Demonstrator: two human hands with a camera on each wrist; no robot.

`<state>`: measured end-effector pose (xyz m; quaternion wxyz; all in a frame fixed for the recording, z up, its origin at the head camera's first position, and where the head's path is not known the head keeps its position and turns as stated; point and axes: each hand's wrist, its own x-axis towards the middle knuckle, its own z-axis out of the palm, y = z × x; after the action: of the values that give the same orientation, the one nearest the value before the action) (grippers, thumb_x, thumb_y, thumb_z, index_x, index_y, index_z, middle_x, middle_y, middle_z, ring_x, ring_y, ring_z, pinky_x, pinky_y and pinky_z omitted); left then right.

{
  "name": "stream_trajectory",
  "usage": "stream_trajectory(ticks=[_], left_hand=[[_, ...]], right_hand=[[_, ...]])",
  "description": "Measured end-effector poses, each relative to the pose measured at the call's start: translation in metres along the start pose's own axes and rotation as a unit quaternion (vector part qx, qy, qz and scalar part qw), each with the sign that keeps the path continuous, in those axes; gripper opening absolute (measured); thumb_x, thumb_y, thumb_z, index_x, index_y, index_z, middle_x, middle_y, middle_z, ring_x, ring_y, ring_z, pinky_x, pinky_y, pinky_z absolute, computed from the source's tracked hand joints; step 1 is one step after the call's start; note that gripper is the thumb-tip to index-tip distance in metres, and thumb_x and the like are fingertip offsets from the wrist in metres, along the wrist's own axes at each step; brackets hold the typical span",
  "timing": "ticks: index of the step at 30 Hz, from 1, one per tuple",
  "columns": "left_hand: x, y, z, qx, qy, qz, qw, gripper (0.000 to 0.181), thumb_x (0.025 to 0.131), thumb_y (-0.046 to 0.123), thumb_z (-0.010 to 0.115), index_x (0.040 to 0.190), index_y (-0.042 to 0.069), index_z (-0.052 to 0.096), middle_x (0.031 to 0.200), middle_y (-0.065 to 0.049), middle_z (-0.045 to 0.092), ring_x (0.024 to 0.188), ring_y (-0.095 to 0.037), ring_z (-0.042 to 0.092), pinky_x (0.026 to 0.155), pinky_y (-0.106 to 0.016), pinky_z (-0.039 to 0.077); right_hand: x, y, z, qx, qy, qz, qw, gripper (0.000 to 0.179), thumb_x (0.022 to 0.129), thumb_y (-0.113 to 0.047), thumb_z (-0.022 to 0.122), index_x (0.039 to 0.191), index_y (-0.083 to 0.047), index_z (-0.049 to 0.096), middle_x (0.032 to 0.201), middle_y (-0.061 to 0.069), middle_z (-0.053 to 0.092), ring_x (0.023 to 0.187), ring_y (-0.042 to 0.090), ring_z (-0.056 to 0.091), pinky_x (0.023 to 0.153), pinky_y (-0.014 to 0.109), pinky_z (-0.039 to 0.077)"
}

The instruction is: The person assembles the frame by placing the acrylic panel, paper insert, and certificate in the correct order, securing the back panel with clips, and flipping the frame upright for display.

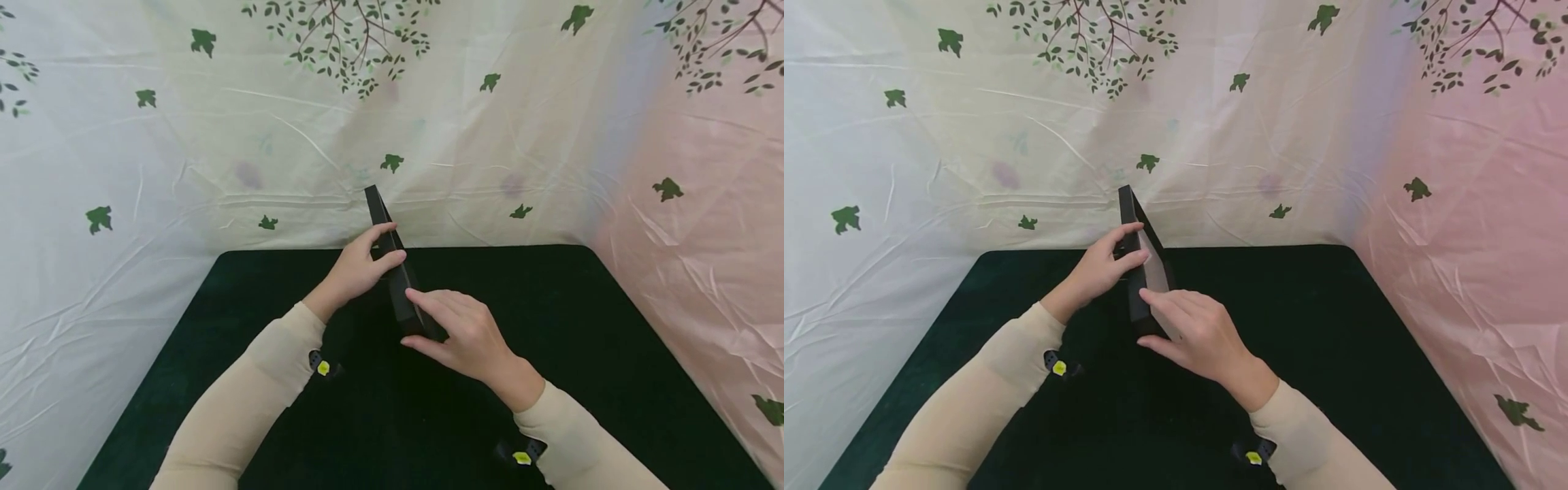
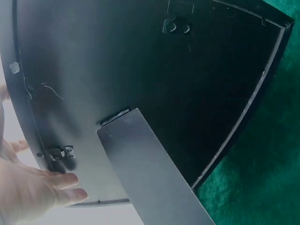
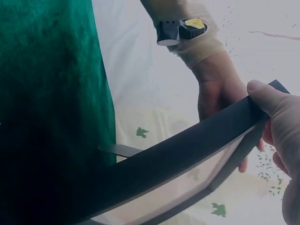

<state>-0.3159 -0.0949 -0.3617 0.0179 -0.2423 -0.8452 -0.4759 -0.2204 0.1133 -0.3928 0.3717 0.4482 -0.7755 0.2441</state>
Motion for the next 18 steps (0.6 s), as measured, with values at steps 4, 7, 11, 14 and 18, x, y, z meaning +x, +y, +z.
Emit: stream_trajectory(ticks=[4, 7, 11, 14, 18], left_hand=[[0.001, -0.002, -0.003, 0.000, -0.014, -0.004, 0.9999, 0.058, 0.093, 0.046, 0.059, 0.145, 0.030, 0.040, 0.148, -0.001, 0.040, 0.129, -0.021, 0.042, 0.099, -0.046, 0.041], [0.002, -0.002, -0.004, -0.006, -0.022, -0.003, 0.9997, 0.056, 0.094, 0.042, 0.059, 0.145, 0.030, 0.040, 0.148, -0.001, 0.040, 0.128, -0.022, 0.042, 0.099, -0.046, 0.041], [0.004, -0.005, -0.005, -0.024, -0.028, -0.007, 0.9993, 0.054, 0.095, 0.035, 0.058, 0.145, 0.028, 0.040, 0.146, -0.006, 0.042, 0.123, -0.023, 0.046, 0.097, -0.047, 0.042], [0.005, -0.005, -0.005, -0.038, -0.032, -0.008, 0.9987, 0.053, 0.095, 0.033, 0.058, 0.145, 0.027, 0.040, 0.144, -0.009, 0.043, 0.117, -0.024, 0.049, 0.095, -0.047, 0.043], [0.006, -0.005, -0.005, -0.061, -0.041, -0.002, 0.9973, 0.052, 0.096, 0.031, 0.058, 0.145, 0.026, 0.041, 0.142, -0.009, 0.044, 0.112, -0.024, 0.054, 0.092, -0.044, 0.046]], right_hand=[[0.002, 0.002, 0.005, 0.011, -0.007, 0.013, 0.9998, 0.069, 0.075, -0.039, 0.082, 0.131, -0.007, 0.057, 0.107, 0.006, 0.068, 0.096, 0.018, 0.064, 0.081, 0.034, 0.054], [0.005, 0.003, 0.008, 0.014, -0.011, 0.010, 0.9998, 0.071, 0.074, -0.040, 0.083, 0.131, -0.008, 0.057, 0.108, 0.005, 0.067, 0.097, 0.017, 0.063, 0.081, 0.033, 0.053], [0.008, 0.002, 0.011, 0.009, -0.014, -0.001, 0.9999, 0.069, 0.073, -0.039, 0.084, 0.130, -0.008, 0.059, 0.107, 0.005, 0.067, 0.095, 0.016, 0.063, 0.080, 0.032, 0.053], [0.011, 0.001, 0.012, 0.000, -0.016, -0.010, 0.9998, 0.067, 0.073, -0.039, 0.083, 0.128, -0.008, 0.061, 0.105, 0.004, 0.066, 0.092, 0.016, 0.062, 0.079, 0.031, 0.053], [0.015, -0.002, 0.012, 0.000, -0.018, -0.010, 0.9998, 0.064, 0.073, -0.037, 0.084, 0.126, -0.007, 0.063, 0.106, 0.004, 0.066, 0.091, 0.015, 0.061, 0.079, 0.030, 0.052]])
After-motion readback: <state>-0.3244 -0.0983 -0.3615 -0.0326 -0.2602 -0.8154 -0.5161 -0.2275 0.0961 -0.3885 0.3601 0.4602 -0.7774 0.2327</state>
